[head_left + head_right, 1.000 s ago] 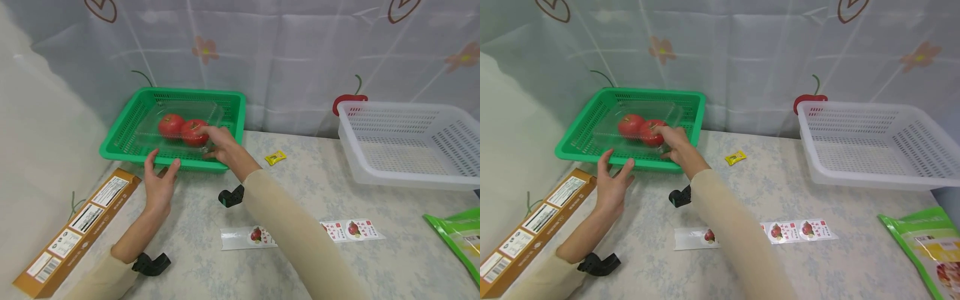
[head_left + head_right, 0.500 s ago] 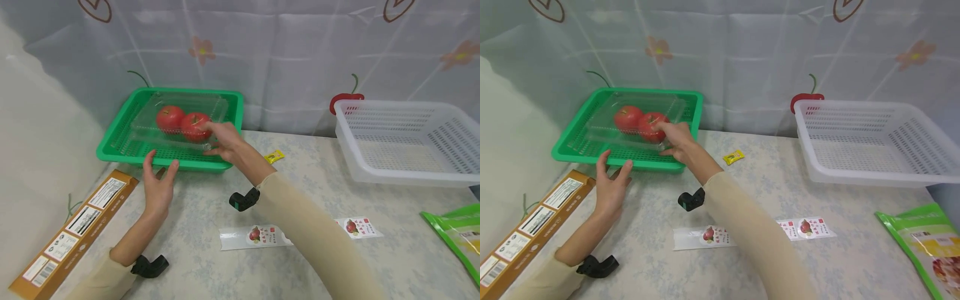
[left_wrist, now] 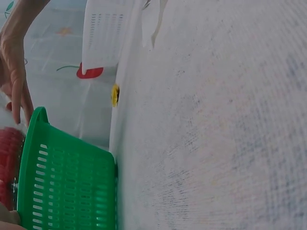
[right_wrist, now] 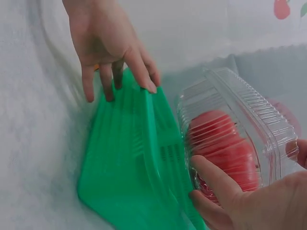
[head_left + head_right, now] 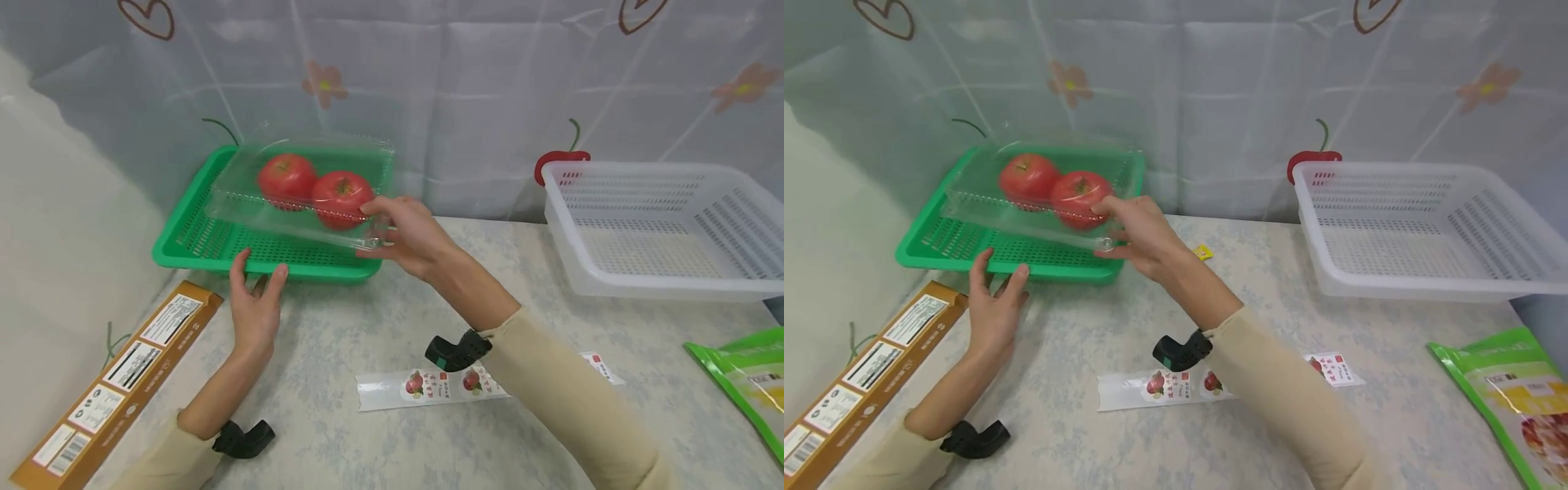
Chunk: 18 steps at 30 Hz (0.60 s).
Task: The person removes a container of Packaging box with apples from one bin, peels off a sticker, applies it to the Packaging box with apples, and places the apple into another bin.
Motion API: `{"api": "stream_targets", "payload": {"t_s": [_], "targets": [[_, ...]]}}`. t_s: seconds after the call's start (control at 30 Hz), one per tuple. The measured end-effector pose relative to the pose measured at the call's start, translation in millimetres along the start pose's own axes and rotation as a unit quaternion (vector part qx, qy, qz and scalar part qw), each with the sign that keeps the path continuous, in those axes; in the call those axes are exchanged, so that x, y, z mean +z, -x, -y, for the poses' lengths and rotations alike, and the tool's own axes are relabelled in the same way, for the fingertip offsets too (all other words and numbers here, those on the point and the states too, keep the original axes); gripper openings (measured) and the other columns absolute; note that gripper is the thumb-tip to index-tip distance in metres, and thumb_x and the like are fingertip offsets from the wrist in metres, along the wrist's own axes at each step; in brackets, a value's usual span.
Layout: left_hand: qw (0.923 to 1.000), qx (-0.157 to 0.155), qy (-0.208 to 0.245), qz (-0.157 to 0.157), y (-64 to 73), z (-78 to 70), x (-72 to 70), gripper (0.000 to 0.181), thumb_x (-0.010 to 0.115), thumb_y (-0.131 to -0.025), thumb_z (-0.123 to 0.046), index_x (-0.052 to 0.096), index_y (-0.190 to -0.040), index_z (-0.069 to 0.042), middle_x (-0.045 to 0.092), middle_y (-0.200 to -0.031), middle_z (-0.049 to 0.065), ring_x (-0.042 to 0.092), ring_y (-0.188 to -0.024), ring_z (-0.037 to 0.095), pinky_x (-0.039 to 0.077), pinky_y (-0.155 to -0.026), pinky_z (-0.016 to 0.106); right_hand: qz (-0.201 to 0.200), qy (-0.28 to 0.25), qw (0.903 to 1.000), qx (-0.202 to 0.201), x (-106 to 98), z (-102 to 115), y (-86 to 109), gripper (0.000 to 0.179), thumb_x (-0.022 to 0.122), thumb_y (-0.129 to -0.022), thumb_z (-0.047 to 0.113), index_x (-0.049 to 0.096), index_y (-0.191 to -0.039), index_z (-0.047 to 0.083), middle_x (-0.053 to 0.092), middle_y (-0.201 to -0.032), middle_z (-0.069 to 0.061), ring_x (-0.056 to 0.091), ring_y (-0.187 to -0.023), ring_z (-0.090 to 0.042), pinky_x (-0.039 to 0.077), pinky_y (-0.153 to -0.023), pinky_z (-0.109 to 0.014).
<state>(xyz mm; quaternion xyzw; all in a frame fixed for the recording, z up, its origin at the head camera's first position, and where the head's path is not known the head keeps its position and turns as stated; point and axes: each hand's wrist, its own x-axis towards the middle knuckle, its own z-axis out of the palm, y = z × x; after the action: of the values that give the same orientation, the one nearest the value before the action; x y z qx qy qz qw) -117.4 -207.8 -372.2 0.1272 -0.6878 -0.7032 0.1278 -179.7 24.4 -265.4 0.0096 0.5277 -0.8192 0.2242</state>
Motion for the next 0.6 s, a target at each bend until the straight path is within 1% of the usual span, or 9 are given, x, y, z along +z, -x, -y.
{"api": "stream_targets", "payload": {"t_s": [0.07, 0.17, 0.27, 0.33, 0.37, 0.43, 0.57, 0.6], "targets": [[0.9998, -0.007, 0.017, -0.001, 0.1, -1.8, 1.2, 0.071, 0.065, -0.096, -0.028, 0.024, -0.154, -0.029, 0.016, -0.158, -0.001, 0.033, -0.138, 0.025, 0.036, -0.107, 0.049, 0.008, 0.006, 0.9999, -0.008, -8.1, 4.2, 9.6, 0.017, 0.057, -0.096, 0.009, 0.054, -0.108, -0.002, 0.046, -0.128, -0.015, 0.048, -0.111, -0.035, 0.049, -0.092, -0.054], [0.9990, -0.011, 0.044, 0.000, -0.4, -4.5, 1.9, 0.070, 0.065, -0.096, -0.024, 0.025, -0.154, -0.029, 0.022, -0.155, 0.004, 0.035, -0.137, 0.025, 0.036, -0.107, 0.050, 0.014, 0.019, 0.9995, -0.020, -20.9, 10.4, 24.6, 0.016, 0.055, -0.096, 0.010, 0.054, -0.108, 0.000, 0.049, -0.128, -0.014, 0.047, -0.120, -0.039, 0.050, -0.091, -0.054], [0.9986, -0.008, 0.053, -0.001, -1.2, -6.0, 1.8, 0.069, 0.065, -0.096, -0.023, 0.026, -0.153, -0.028, 0.026, -0.153, 0.006, 0.036, -0.137, 0.025, 0.036, -0.107, 0.050, 0.015, 0.029, 0.9991, -0.027, -35.9, 14.1, 39.6, 0.017, 0.053, -0.097, 0.011, 0.050, -0.111, 0.001, 0.048, -0.128, -0.014, 0.046, -0.123, -0.041, 0.050, -0.090, -0.053], [0.9989, -0.005, 0.046, -0.004, -1.2, -6.3, 1.4, 0.069, 0.065, -0.097, -0.023, 0.026, -0.153, -0.028, 0.026, -0.153, 0.004, 0.037, -0.137, 0.025, 0.036, -0.106, 0.050, 0.014, 0.036, 0.9989, -0.028, -47.8, 15.1, 50.3, 0.015, 0.052, -0.098, 0.012, 0.047, -0.110, 0.004, 0.047, -0.127, -0.012, 0.048, -0.122, -0.039, 0.051, -0.090, -0.053], [0.9990, -0.004, 0.045, -0.004, -1.2, -6.2, 1.3, 0.068, 0.065, -0.097, -0.022, 0.026, -0.153, -0.028, 0.026, -0.153, 0.004, 0.037, -0.137, 0.025, 0.037, -0.106, 0.050, 0.013, 0.034, 0.9989, -0.028, -54.3, 15.1, 55.5, 0.012, 0.051, -0.098, 0.011, 0.047, -0.108, 0.005, 0.048, -0.125, -0.011, 0.048, -0.121, -0.039, 0.050, -0.090, -0.053], [0.9991, -0.005, 0.041, -0.005, -0.8, -6.2, 1.4, 0.069, 0.065, -0.097, -0.022, 0.026, -0.153, -0.028, 0.024, -0.154, 0.003, 0.036, -0.137, 0.026, 0.037, -0.105, 0.051, 0.018, 0.029, 0.9990, -0.029, -67.9, 15.0, 65.4, 0.005, 0.050, -0.099, 0.010, 0.051, -0.102, 0.006, 0.051, -0.122, -0.011, 0.050, -0.119, -0.039, 0.050, -0.090, -0.053], [0.9989, -0.001, 0.048, -0.003, -0.3, -5.9, 3.0, 0.070, 0.065, -0.097, -0.019, 0.025, -0.154, -0.025, 0.017, -0.157, 0.004, 0.036, -0.138, 0.030, 0.039, -0.104, 0.053, 0.029, 0.023, 0.9987, -0.034, -93.7, 14.2, 84.4, 0.016, 0.049, -0.100, 0.009, 0.060, -0.088, 0.009, 0.056, -0.118, -0.011, 0.049, -0.121, -0.039, 0.050, -0.090, -0.054], [0.9988, 0.001, 0.049, -0.004, -0.3, -5.7, 3.3, 0.070, 0.065, -0.097, -0.018, 0.026, -0.154, -0.024, 0.016, -0.157, 0.005, 0.037, -0.137, 0.031, 0.039, -0.104, 0.053, 0.030, 0.028, 0.9985, -0.036, -99.5, 13.9, 89.2, 0.015, 0.050, -0.100, 0.009, 0.060, -0.089, 0.009, 0.055, -0.122, -0.010, 0.049, -0.121, -0.039, 0.050, -0.090, -0.054]]}}
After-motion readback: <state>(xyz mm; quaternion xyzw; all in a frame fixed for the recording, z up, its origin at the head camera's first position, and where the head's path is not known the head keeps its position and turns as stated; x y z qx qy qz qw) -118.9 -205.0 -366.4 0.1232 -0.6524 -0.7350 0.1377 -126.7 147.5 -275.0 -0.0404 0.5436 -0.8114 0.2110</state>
